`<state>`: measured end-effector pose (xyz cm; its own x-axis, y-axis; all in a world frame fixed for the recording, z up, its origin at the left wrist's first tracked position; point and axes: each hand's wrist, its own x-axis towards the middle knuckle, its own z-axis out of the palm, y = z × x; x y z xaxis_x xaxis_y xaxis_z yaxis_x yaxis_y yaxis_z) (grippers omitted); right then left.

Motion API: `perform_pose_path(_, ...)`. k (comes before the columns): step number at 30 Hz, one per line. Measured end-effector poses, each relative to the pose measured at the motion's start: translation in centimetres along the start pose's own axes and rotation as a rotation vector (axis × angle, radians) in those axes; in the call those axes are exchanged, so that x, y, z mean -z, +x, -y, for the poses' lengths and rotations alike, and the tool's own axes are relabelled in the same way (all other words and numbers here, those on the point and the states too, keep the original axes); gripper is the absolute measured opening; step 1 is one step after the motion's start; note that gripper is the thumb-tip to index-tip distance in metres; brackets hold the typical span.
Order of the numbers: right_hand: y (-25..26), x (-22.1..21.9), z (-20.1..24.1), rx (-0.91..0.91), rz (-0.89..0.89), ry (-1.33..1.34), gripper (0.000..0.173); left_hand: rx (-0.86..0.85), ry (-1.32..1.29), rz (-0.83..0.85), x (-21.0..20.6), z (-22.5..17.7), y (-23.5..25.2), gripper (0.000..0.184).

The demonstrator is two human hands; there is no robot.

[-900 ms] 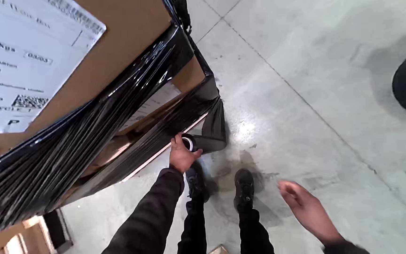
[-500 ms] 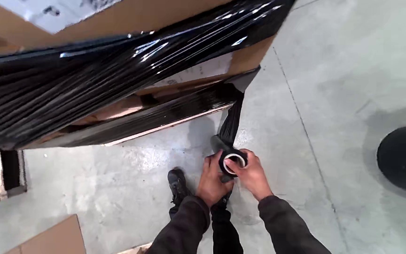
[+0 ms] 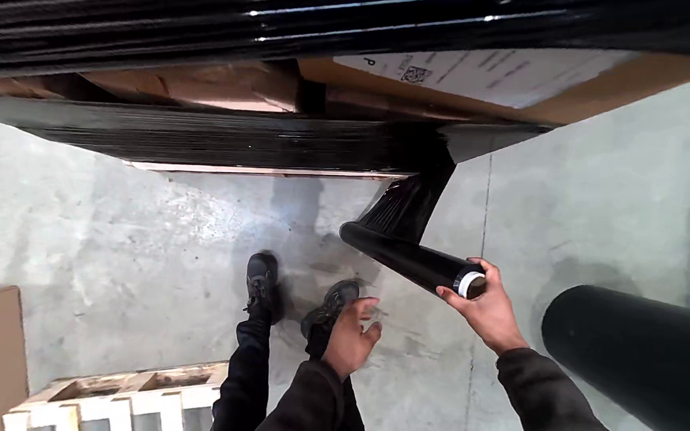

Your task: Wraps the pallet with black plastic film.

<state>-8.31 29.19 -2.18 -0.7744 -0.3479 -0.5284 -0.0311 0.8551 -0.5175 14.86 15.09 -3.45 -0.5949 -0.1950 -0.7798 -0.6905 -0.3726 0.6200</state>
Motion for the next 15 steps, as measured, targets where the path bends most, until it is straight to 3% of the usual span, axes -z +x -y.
perform_pose_path(3, -0.2, 0.4, 0.1, 0.022, 0.031, -0.008, 0.101, 0.038, -0.075, -0.01, 0.7, 2.1, -1.0, 0.048)
perform_pose_path(9, -0.8, 3.0, 0.6, -0.132, -0.004, 0.238, 0.093, 0.104, -0.175, -0.084, 1.9, 2.5, -0.6, 0.055)
perform_pose_path(12, -1.1, 5.8, -0.1, -0.139, 0.025, 0.393, 0.098, 0.197, -0.488, -0.205, 2.6, 1.8, 0.1, 0.059)
perform_pose_path(15, -1.6, 8.0, 0.4, -0.118, 0.037, 0.532, 0.107, 0.347, -0.794, -0.275, 3.6, 0.7, 1.5, 0.049)
